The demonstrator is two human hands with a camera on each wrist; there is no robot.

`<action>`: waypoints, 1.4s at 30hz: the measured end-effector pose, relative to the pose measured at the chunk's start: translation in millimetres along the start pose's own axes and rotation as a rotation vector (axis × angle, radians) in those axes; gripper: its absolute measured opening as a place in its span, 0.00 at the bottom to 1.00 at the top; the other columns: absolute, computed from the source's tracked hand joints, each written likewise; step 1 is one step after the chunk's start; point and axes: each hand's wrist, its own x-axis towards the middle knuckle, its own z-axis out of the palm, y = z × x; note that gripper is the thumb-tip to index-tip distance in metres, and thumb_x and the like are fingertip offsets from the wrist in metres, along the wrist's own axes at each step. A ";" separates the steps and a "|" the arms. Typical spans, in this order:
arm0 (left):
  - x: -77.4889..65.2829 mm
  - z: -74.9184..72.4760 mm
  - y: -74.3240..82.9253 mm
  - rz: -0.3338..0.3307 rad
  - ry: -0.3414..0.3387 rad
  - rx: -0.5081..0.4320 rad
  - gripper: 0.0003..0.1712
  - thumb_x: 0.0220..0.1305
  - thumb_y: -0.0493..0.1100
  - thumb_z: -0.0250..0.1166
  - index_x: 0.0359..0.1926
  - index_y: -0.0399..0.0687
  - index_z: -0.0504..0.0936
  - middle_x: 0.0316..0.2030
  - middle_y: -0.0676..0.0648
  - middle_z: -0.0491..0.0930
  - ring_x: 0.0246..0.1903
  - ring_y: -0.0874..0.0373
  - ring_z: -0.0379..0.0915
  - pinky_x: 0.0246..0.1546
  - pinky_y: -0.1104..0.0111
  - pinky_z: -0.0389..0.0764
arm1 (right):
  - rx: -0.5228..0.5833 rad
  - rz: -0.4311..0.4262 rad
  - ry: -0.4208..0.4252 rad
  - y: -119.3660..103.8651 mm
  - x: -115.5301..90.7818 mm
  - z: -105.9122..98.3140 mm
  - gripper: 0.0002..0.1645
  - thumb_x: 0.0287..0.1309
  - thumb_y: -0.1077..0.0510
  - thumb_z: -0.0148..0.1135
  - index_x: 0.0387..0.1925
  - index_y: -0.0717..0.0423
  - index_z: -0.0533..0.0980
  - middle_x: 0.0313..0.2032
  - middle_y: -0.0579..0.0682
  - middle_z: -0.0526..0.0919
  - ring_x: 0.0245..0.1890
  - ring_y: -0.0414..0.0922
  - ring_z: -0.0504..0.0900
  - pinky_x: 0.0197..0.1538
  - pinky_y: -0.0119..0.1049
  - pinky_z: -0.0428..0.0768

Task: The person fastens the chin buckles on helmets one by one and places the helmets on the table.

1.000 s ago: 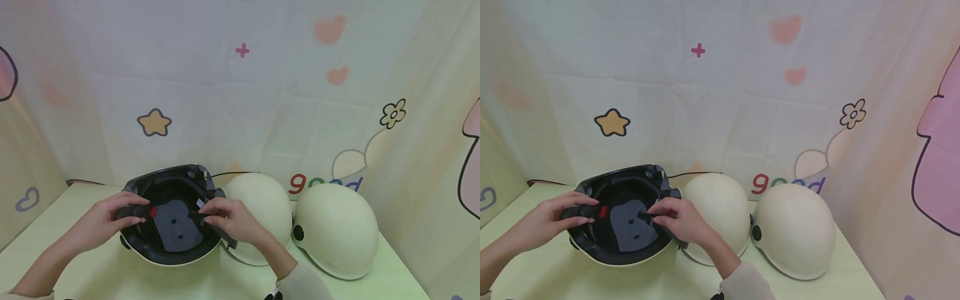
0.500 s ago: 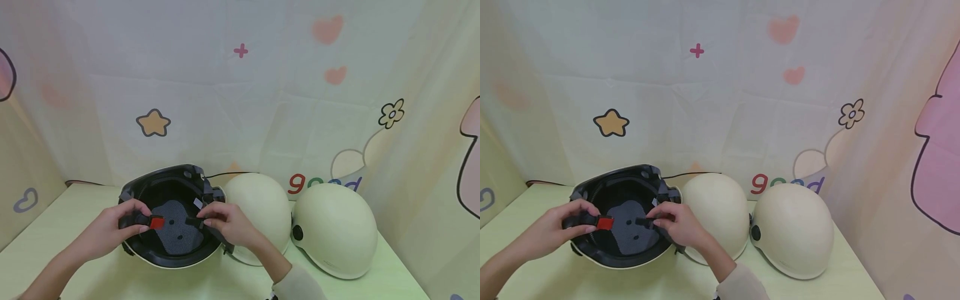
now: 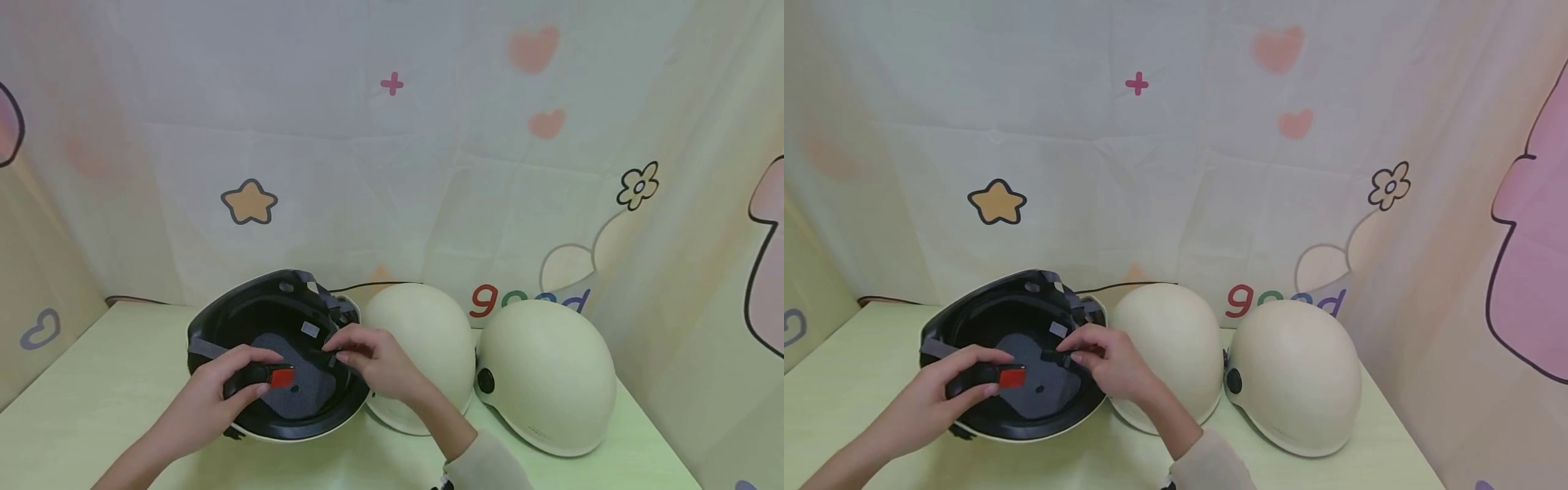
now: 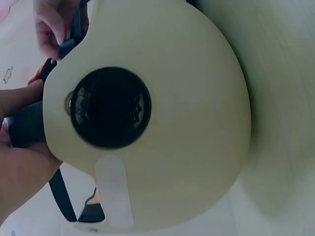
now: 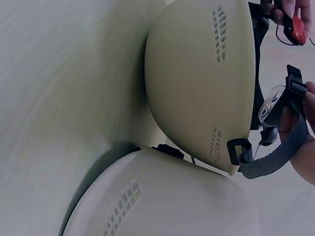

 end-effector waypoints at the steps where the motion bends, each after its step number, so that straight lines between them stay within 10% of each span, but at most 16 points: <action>1: 0.4 1.7 1.9 -0.010 0.005 0.006 0.22 0.49 0.30 0.67 0.46 0.50 0.78 0.40 0.58 0.77 0.44 0.60 0.71 0.44 0.64 0.74 | 0.003 0.000 -0.004 0.5 0.3 0.1 0.10 0.56 0.74 0.53 0.37 0.66 0.78 0.38 0.58 0.79 0.35 0.41 0.74 0.38 0.31 0.75; 9: 3.7 7.4 8.0 -0.115 0.029 0.003 0.21 0.51 0.27 0.65 0.46 0.47 0.76 0.43 0.53 0.76 0.45 0.54 0.71 0.44 0.56 0.73 | 0.058 -0.004 -0.044 -0.1 2.2 -1.4 0.09 0.55 0.75 0.52 0.37 0.69 0.77 0.39 0.59 0.79 0.36 0.36 0.73 0.40 0.31 0.75; 42: 17.2 14.9 6.8 -0.016 0.101 0.022 0.23 0.46 0.23 0.66 0.43 0.46 0.79 0.41 0.50 0.78 0.45 0.50 0.73 0.44 0.50 0.73 | 0.157 0.038 -0.051 7.4 8.2 3.5 0.10 0.55 0.76 0.51 0.38 0.70 0.77 0.39 0.61 0.77 0.33 0.39 0.75 0.38 0.30 0.76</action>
